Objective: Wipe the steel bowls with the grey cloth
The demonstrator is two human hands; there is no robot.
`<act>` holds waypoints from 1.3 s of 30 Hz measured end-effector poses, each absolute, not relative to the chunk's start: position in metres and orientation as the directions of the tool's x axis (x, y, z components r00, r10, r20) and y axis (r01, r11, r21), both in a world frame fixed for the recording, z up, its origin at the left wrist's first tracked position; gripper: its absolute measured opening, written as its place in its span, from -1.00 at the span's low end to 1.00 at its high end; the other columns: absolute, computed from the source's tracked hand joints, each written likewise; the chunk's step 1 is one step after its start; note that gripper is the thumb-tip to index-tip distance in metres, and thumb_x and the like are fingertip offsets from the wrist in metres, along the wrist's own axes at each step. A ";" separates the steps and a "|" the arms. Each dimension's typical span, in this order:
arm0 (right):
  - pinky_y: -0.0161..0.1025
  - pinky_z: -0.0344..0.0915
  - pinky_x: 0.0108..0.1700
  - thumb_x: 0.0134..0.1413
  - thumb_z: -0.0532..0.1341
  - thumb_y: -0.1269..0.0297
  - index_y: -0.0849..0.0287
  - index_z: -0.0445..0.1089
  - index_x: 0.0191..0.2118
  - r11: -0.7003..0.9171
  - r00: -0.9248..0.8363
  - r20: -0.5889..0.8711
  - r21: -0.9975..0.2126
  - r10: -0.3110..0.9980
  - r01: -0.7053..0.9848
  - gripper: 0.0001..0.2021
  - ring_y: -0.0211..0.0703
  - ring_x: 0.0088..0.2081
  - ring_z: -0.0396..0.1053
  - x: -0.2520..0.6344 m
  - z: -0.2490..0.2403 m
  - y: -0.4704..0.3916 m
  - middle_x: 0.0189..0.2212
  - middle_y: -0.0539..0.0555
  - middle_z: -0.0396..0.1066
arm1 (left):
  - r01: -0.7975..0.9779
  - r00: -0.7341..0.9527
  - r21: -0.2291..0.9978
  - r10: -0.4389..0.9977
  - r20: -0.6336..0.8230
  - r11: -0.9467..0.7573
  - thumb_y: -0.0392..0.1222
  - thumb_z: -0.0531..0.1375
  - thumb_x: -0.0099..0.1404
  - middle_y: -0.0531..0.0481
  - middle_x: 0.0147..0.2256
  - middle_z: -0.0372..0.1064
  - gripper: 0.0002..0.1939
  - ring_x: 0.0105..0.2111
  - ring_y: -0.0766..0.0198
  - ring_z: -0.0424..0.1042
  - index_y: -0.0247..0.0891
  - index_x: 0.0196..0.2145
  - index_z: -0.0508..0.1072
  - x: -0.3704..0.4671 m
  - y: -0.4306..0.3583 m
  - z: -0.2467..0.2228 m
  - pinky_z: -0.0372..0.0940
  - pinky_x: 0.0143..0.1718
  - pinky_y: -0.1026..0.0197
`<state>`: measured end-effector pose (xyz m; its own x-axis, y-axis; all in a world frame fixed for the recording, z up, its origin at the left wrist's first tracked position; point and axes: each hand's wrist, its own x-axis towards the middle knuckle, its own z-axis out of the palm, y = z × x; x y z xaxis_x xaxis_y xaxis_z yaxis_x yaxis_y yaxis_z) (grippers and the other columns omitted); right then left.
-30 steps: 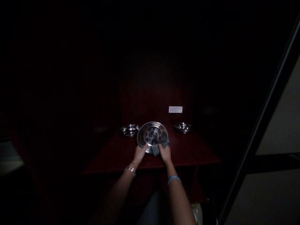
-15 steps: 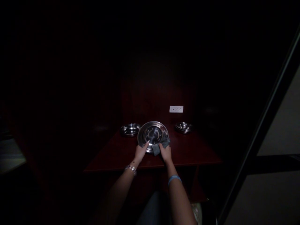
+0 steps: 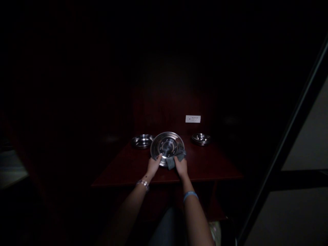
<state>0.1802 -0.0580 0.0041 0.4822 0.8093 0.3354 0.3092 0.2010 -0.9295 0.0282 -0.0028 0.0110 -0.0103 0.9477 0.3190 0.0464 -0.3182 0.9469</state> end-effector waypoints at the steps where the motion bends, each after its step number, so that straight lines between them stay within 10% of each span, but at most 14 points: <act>1: -0.20 0.31 0.03 0.04 0.14 0.07 0.23 0.46 -0.12 0.203 0.482 0.335 -0.930 0.810 0.306 -0.60 -0.03 -0.04 0.46 0.180 0.005 -0.059 -0.09 0.19 0.51 | 0.046 -0.005 0.946 0.947 0.320 -0.319 -0.22 0.22 0.21 -0.16 -0.18 0.56 -0.80 -0.12 0.14 0.52 -0.32 -0.23 0.56 0.028 -0.002 0.010 0.35 -0.03 0.14; 39: -0.20 0.31 0.02 0.03 0.15 0.07 0.26 0.46 -0.11 0.180 0.500 0.299 -0.945 0.813 0.272 -0.59 -0.01 -0.04 0.45 0.178 0.008 -0.062 -0.12 0.22 0.52 | 0.016 0.033 0.945 0.944 0.327 -0.328 -0.29 0.28 0.14 -0.17 -0.07 0.51 -0.66 -0.02 0.14 0.46 -0.35 -0.09 0.51 0.027 0.002 0.006 0.29 0.06 0.16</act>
